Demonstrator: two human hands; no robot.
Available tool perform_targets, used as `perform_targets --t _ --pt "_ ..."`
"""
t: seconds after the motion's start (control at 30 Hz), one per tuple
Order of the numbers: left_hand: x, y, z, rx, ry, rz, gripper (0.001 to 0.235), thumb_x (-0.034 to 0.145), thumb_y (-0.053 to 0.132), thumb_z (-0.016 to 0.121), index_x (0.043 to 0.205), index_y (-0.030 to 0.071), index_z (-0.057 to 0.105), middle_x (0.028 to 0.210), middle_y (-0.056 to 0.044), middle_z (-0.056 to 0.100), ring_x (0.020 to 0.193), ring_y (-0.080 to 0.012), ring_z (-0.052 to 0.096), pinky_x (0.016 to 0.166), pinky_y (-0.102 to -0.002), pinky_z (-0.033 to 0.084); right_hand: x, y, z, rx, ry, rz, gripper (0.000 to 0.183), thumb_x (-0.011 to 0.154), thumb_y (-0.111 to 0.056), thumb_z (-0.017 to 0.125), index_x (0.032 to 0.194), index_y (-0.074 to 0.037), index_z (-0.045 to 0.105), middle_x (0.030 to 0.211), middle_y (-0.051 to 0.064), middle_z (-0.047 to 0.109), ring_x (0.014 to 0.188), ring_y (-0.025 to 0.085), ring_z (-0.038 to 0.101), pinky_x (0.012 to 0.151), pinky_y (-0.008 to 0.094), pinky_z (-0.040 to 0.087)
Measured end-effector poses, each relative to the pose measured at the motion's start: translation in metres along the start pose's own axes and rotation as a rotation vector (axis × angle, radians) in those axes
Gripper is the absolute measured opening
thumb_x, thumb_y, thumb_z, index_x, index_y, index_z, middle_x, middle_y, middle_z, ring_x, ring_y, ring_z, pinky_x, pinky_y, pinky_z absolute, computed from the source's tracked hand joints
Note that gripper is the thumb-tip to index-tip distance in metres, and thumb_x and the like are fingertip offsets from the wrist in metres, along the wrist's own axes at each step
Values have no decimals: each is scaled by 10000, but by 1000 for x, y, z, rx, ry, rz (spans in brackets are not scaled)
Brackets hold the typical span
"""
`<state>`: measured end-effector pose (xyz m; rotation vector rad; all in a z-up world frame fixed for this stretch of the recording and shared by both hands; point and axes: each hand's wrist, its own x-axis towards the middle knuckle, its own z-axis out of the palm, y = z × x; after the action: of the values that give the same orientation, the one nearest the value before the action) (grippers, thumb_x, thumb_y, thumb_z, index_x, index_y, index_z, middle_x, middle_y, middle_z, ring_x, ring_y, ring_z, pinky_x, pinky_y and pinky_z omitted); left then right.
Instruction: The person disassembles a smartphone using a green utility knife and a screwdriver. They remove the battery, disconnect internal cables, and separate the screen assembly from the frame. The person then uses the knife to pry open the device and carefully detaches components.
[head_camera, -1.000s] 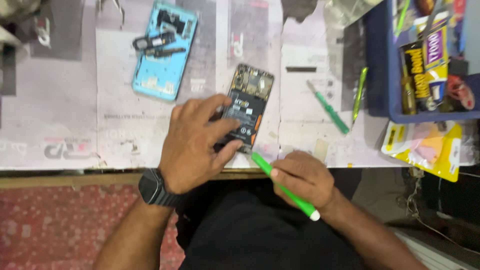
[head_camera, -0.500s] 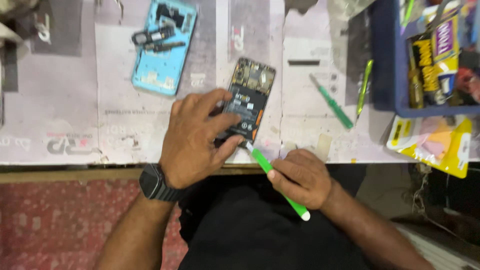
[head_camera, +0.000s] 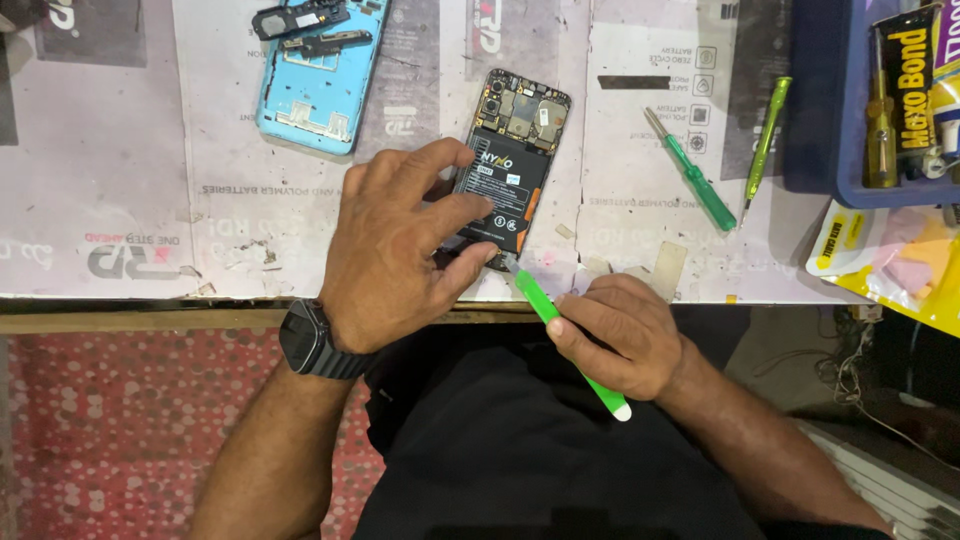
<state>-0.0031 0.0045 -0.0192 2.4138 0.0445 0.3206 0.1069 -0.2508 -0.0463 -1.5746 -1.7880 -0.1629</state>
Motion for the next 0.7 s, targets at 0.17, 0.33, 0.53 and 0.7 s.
perform_targets --t 0.17,0.33,0.53,0.7 --pt "-1 0 0 0 3 2 358 804 269 858 1109 110 757 1384 -85 575 1107 -244 566 999 -453 389 0 0 0 15 -12 15 324 877 -18 795 1154 41 638 1115 204 645 815 263 684 670 391 564" --pt "0 0 -1 9 0 6 351 806 264 856 1104 112 751 1373 -84 577 1111 -258 565 993 -455 392 -2 -3 -3 144 96 165 369 856 26 762 1189 13 604 1047 168 673 814 271 702 663 372 573" --pt "10 12 -4 69 18 -20 422 806 278 848 1141 56 716 1333 -129 574 1083 -295 568 957 -469 406 -2 -11 0 163 293 367 306 861 80 732 1115 -23 594 1011 203 708 819 251 750 681 315 621" --pt "36 40 7 305 30 -110 458 735 333 844 1033 24 686 1160 -193 594 959 -369 598 811 -503 455 0 -11 -3 249 315 427 263 847 82 725 1059 -25 610 988 190 731 813 215 752 676 299 617"
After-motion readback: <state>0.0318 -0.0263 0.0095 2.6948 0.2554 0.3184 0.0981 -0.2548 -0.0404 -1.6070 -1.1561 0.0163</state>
